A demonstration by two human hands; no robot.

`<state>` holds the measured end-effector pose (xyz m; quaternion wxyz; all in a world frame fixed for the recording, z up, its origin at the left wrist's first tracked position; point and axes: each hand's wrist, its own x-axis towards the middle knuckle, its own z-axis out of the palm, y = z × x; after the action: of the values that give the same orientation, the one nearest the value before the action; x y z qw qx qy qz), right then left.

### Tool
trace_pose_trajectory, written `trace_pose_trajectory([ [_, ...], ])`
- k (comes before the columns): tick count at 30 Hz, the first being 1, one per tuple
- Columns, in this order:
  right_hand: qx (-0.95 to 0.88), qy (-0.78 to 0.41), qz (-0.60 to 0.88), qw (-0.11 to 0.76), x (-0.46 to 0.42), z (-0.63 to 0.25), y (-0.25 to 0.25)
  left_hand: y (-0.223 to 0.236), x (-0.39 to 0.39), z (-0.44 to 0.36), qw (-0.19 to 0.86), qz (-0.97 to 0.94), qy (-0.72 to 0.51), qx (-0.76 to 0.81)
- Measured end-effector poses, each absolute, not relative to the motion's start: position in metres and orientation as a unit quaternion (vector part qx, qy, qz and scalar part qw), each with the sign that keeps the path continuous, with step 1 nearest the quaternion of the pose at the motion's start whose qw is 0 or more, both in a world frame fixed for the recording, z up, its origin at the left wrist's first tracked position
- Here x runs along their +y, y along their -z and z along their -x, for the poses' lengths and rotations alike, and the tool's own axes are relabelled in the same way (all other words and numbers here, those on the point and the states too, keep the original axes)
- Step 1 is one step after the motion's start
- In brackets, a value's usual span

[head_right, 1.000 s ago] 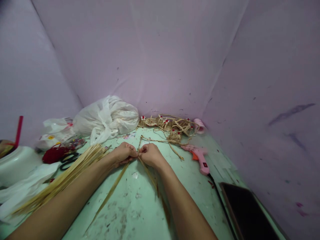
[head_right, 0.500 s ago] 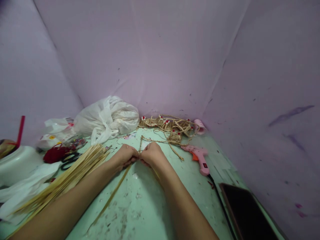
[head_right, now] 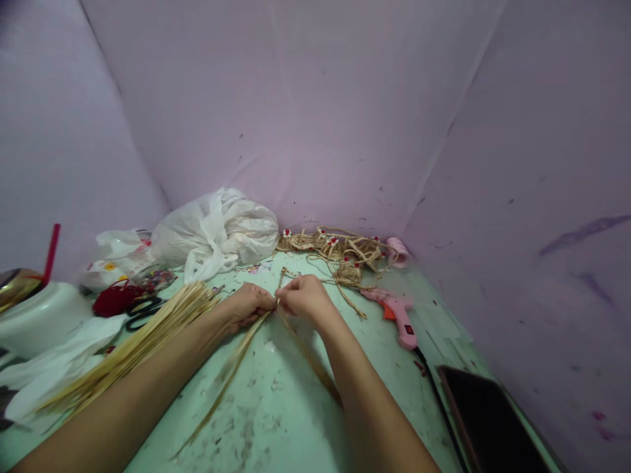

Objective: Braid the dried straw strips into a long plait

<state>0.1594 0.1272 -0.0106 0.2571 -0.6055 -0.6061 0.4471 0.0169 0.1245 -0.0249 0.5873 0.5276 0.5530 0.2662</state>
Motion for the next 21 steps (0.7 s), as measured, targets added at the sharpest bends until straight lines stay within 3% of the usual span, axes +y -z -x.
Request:
trace_pose_trajectory([
  [3, -0.515, -0.478, 0.631, 0.329, 0.130, -0.157, 0.012, 0.025, 0.126, -0.014, 0.604, -0.532, -0.263, 0.533],
  [8, -0.464, -0.608, 0.583, 0.275, 0.117, -0.142, 0.010, 0.026, 0.129, -0.011, 0.605, -0.537, -0.268, 0.523],
  [17, -0.525, -0.544, 0.585, 0.294, 0.123, -0.146, 0.034, 0.024, 0.130, -0.006, 0.564, -0.591, -0.211, 0.537],
  [21, -0.536, -0.535, 0.585, 0.290, 0.121, -0.142, 0.037, 0.012, 0.130, -0.002, 0.498, -0.616, -0.145, 0.593],
])
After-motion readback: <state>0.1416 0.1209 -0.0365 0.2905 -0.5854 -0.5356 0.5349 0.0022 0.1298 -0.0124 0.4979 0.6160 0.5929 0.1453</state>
